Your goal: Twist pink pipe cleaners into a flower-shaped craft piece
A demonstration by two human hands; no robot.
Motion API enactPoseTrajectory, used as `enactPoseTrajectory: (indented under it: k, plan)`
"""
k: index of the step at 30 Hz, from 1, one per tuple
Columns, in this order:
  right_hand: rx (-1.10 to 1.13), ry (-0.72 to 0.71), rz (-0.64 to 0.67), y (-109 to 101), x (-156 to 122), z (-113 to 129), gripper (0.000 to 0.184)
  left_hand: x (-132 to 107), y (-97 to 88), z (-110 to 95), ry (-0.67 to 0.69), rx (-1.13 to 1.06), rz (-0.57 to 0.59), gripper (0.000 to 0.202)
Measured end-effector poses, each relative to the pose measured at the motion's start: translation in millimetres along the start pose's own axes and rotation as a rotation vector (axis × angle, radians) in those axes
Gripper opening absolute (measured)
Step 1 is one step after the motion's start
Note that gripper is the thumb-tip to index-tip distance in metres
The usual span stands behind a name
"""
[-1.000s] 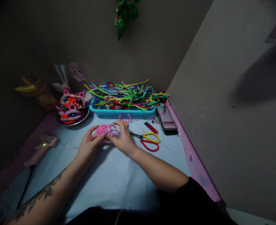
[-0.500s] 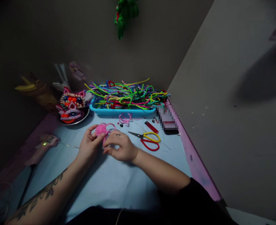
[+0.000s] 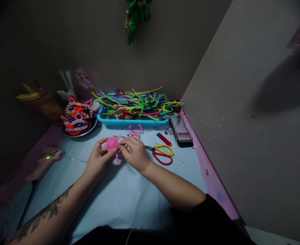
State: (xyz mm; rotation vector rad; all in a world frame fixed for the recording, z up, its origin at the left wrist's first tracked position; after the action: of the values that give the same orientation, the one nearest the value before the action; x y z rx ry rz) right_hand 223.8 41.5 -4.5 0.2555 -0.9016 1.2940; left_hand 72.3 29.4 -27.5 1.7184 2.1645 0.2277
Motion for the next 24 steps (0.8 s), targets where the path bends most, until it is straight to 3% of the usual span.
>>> enactPoseTrajectory:
  k: [5, 13, 20, 24]
  plan:
    - [0.042, 0.06, -0.032, -0.1, -0.4, -2.0, 0.008, -0.8, 0.4, -0.3, 0.012, 0.016, 0.012, 0.058]
    - [0.166, 0.372, 0.078, 9.1, -4.0, -14.9, 0.007, 0.0, 2.5, -3.2, 0.007, 0.041, 0.016, 0.061]
    - [0.212, 0.438, 0.162, 15.4, -3.8, -25.9, 0.007, -1.5, 3.8, -1.7, 0.009, 0.056, 0.061, 0.06]
    - [0.23, 0.506, 0.166, 13.2, -2.4, -26.6, 0.008, 1.0, 0.6, -1.0, 0.01, 0.059, 0.01, 0.06]
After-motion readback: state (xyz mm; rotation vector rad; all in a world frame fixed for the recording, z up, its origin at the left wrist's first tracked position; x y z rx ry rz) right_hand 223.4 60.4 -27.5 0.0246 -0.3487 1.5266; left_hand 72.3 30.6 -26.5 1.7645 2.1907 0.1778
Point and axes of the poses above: each hand's wrist, its own x-axis towards the middle knuckle, its own y-axis out of the palm, z = x × y, the point moved 3 cm from there along x, towards the middle knuckle, and after that the axes turned 10 degrees about -z, right-handed, at the moved point
